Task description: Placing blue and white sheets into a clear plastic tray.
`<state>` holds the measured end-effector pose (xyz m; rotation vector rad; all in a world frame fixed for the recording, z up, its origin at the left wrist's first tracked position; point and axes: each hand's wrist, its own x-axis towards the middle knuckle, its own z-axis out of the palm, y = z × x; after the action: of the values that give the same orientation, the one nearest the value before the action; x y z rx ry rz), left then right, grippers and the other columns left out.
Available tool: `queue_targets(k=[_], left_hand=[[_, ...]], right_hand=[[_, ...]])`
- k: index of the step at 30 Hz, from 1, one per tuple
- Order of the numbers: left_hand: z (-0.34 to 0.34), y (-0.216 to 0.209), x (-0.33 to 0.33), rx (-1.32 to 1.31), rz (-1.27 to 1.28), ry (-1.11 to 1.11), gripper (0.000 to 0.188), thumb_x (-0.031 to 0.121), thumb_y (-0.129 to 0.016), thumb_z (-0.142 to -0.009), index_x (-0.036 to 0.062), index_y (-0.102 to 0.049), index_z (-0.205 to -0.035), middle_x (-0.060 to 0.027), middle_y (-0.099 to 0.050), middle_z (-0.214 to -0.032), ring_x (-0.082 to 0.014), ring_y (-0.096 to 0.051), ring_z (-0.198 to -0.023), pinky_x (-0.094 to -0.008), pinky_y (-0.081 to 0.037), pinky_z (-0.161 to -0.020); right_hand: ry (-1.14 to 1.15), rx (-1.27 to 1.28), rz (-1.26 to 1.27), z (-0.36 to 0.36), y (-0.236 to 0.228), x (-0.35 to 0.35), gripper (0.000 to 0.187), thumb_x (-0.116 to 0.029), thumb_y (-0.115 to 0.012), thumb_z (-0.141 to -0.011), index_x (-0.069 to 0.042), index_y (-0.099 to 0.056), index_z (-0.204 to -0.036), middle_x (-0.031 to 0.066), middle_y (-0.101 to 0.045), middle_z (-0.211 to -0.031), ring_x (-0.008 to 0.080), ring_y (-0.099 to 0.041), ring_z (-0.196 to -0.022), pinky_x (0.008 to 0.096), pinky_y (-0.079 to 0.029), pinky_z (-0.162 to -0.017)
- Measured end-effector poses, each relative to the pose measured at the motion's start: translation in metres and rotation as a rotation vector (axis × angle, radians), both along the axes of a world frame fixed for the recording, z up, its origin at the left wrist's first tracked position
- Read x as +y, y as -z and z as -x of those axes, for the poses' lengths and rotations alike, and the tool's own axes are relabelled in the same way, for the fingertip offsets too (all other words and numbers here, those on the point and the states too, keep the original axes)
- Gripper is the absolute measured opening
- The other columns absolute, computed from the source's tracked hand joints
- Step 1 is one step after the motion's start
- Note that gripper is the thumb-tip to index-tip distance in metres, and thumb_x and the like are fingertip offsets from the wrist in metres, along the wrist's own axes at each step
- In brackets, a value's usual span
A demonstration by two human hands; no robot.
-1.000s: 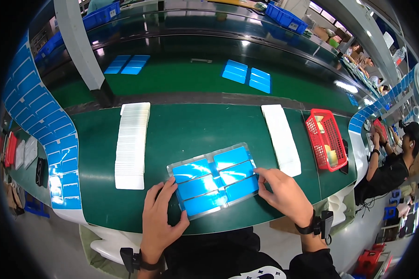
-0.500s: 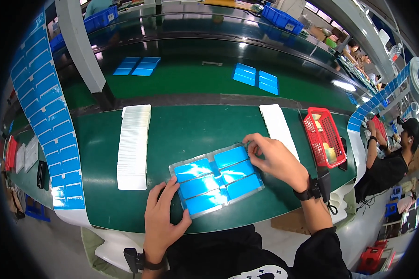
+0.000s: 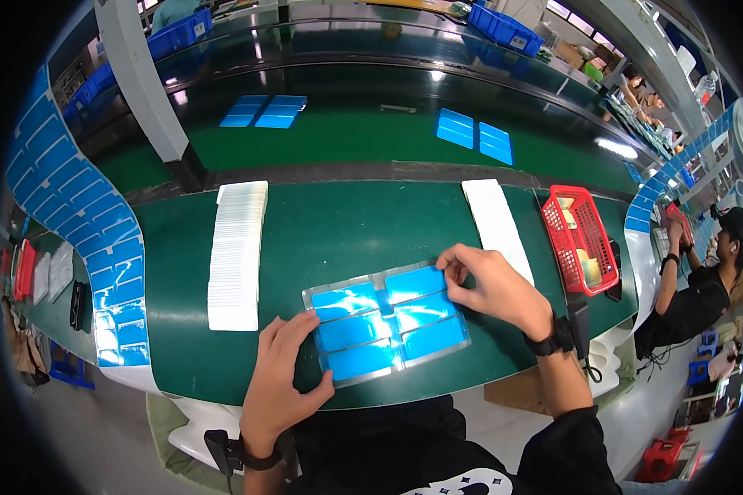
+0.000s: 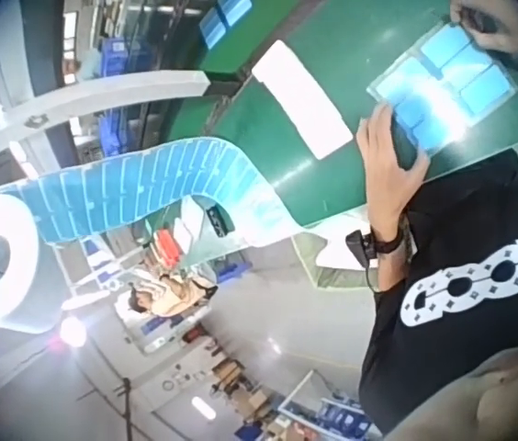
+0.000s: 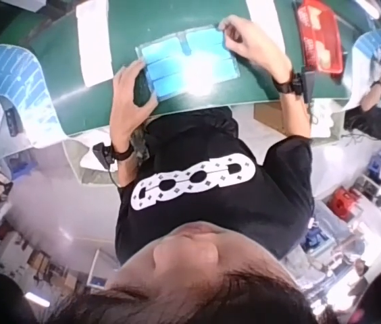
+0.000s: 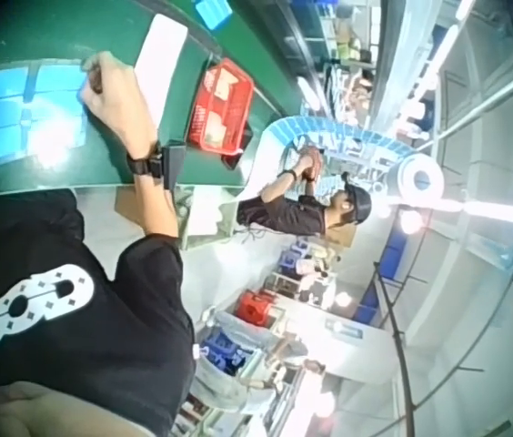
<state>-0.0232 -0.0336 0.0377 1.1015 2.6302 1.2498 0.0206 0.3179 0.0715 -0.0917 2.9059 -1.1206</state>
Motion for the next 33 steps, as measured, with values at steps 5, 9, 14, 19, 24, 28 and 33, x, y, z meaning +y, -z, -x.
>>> queue_targets(k=[5,9,14,19,24,28,33], left_hand=[[0.0,-0.005,-0.007,-0.084,0.066,0.034,0.055,0.013,-0.087,-0.071,0.0126,-0.074,-0.124,-0.0082,-0.064,-0.147,-0.0428,-0.051,-0.136,-0.0585,-0.037,-0.12],[0.015,-0.002,-0.003,0.039,0.087,0.025,0.042,0.018,-0.091,-0.07,0.0161,-0.081,-0.11,-0.0056,-0.068,-0.143,-0.0421,-0.049,-0.14,-0.0633,-0.033,-0.123],[0.033,-0.007,0.006,0.021,0.157,0.134,0.04,0.021,-0.094,-0.065,0.0181,-0.085,-0.104,-0.0025,-0.074,-0.133,-0.0415,-0.045,-0.147,-0.0663,-0.022,-0.127],[0.033,-0.011,0.032,0.032,0.236,0.2,0.035,0.033,-0.091,-0.074,0.0223,-0.085,-0.107,0.0033,-0.072,-0.135,-0.0376,-0.043,-0.149,-0.0691,-0.008,-0.129],[0.026,-0.009,0.058,0.108,0.24,0.236,0.034,0.037,-0.089,-0.076,0.0252,-0.085,-0.107,0.005,-0.072,-0.136,-0.0343,-0.041,-0.151,-0.0689,-0.001,-0.129],[0.02,-0.012,0.047,0.112,0.232,0.185,0.036,0.034,-0.092,-0.073,0.0236,-0.086,-0.107,0.0043,-0.073,-0.136,-0.035,-0.043,-0.151,-0.0692,-0.003,-0.129],[0.021,-0.013,0.021,0.08,0.222,0.063,0.032,0.032,-0.093,-0.072,0.0228,-0.087,-0.102,0.0042,-0.075,-0.131,-0.0356,-0.045,-0.149,-0.0707,-0.004,-0.127]], right_hand=[[-0.018,-0.063,-0.016,-0.024,-0.01,0.007,0.02,-0.01,-0.078,-0.087,-0.003,-0.072,-0.105,0.0139,-0.074,-0.108,0.0294,-0.072,-0.102,0.0384,-0.056,-0.092],[-0.249,0.095,-0.082,-0.033,-0.01,0.014,0.02,-0.025,-0.088,-0.08,-0.016,-0.082,-0.098,0.0013,-0.07,-0.135,0.0292,-0.051,-0.137,0.0464,-0.035,-0.118],[-0.216,0.112,-0.135,-0.036,-0.004,0.014,0.021,-0.03,-0.09,-0.077,-0.02,-0.083,-0.095,-0.0004,-0.071,-0.133,0.0308,-0.051,-0.137,0.0506,-0.032,-0.12],[-0.261,0.126,-0.248,-0.024,-0.001,0.003,0.029,-0.032,-0.088,-0.073,-0.02,-0.081,-0.099,-0.0001,-0.069,-0.133,0.0326,-0.049,-0.141,0.0622,-0.023,-0.124],[-0.335,0.212,-0.253,-0.012,0.012,-0.024,0.031,-0.032,-0.083,-0.074,-0.018,-0.079,-0.102,0.0025,-0.068,-0.135,0.0335,-0.048,-0.142,0.0656,-0.02,-0.125],[-0.343,0.251,-0.246,-0.017,0.012,-0.023,0.032,-0.034,-0.084,-0.077,-0.017,-0.08,-0.104,0.0041,-0.069,-0.134,0.0318,-0.049,-0.142,0.0626,-0.021,-0.126],[-0.27,0.147,-0.287,-0.036,-0.005,0.009,0.033,-0.035,-0.085,-0.078,-0.019,-0.081,-0.106,0.0025,-0.069,-0.134,0.03,-0.051,-0.138,0.0584,-0.025,-0.123]])
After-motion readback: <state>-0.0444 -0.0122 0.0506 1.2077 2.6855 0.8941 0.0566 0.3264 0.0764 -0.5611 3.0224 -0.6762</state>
